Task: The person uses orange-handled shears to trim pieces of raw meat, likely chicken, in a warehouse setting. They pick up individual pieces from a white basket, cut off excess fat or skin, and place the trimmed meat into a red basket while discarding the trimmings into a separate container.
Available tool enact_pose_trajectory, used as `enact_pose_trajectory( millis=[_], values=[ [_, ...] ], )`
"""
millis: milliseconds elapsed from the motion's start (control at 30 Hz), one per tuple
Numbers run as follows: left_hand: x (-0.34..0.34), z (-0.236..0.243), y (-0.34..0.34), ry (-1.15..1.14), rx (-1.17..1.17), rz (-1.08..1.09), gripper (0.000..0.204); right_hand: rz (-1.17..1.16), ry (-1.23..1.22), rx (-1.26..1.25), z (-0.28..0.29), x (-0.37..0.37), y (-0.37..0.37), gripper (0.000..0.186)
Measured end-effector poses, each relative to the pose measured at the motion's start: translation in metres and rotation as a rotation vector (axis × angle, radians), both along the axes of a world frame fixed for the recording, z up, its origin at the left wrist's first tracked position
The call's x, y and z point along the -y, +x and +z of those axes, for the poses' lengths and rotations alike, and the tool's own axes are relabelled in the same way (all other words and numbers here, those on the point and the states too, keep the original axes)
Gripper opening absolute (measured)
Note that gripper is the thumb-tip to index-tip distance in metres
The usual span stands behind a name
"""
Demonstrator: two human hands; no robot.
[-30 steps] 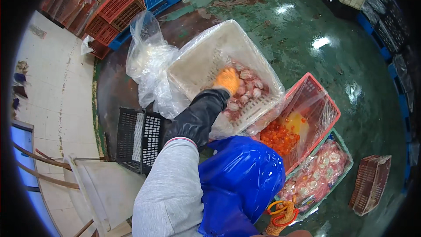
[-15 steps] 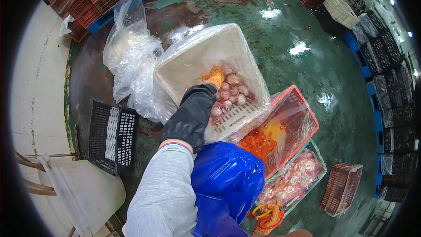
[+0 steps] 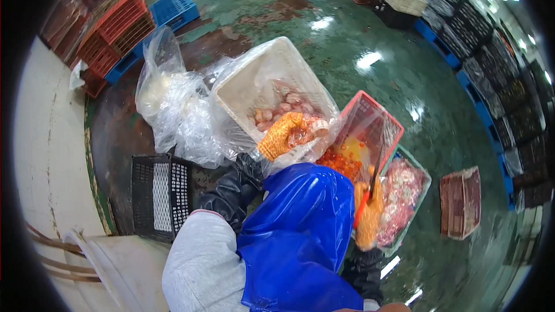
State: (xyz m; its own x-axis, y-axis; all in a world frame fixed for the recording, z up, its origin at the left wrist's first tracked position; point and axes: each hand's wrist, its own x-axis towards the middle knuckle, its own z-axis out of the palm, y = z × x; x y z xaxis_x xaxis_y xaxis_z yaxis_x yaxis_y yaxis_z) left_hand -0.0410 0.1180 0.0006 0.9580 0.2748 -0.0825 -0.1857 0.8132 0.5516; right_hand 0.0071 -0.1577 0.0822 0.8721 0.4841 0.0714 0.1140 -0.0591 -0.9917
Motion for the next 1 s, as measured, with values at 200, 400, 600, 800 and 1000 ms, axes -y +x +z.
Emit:
enact_pose_trajectory(
  millis=[200, 400, 600, 800, 1000],
  values=[
    [0.08, 0.03, 0.006, 0.967, 0.463, 0.573, 0.022, 0.028, -0.457, 0.5, -0.002, -0.014, 0.004, 0.042],
    [0.087, 0.079, -0.019, 0.764, 0.26, -0.131, 0.032, -0.019, 0.363, -0.627, -0.024, 0.013, 0.009, 0.034],
    [0.11, 0.095, -0.016, 0.045, 0.1, -0.37, 0.05, 0.039, 0.409, -0.503, -0.01, 0.004, 0.001, 0.025],
    [0.156, 0.066, -0.02, 0.266, 0.03, -0.038, 0.041, -0.108, 0.189, 0.098, -0.047, -0.003, -0.003, 0.034],
    [0.162, 0.059, -0.012, 0.458, -0.091, 0.065, 0.016, -0.075, 0.312, 0.006, -0.015, -0.012, -0.034, 0.052]
  ],
)
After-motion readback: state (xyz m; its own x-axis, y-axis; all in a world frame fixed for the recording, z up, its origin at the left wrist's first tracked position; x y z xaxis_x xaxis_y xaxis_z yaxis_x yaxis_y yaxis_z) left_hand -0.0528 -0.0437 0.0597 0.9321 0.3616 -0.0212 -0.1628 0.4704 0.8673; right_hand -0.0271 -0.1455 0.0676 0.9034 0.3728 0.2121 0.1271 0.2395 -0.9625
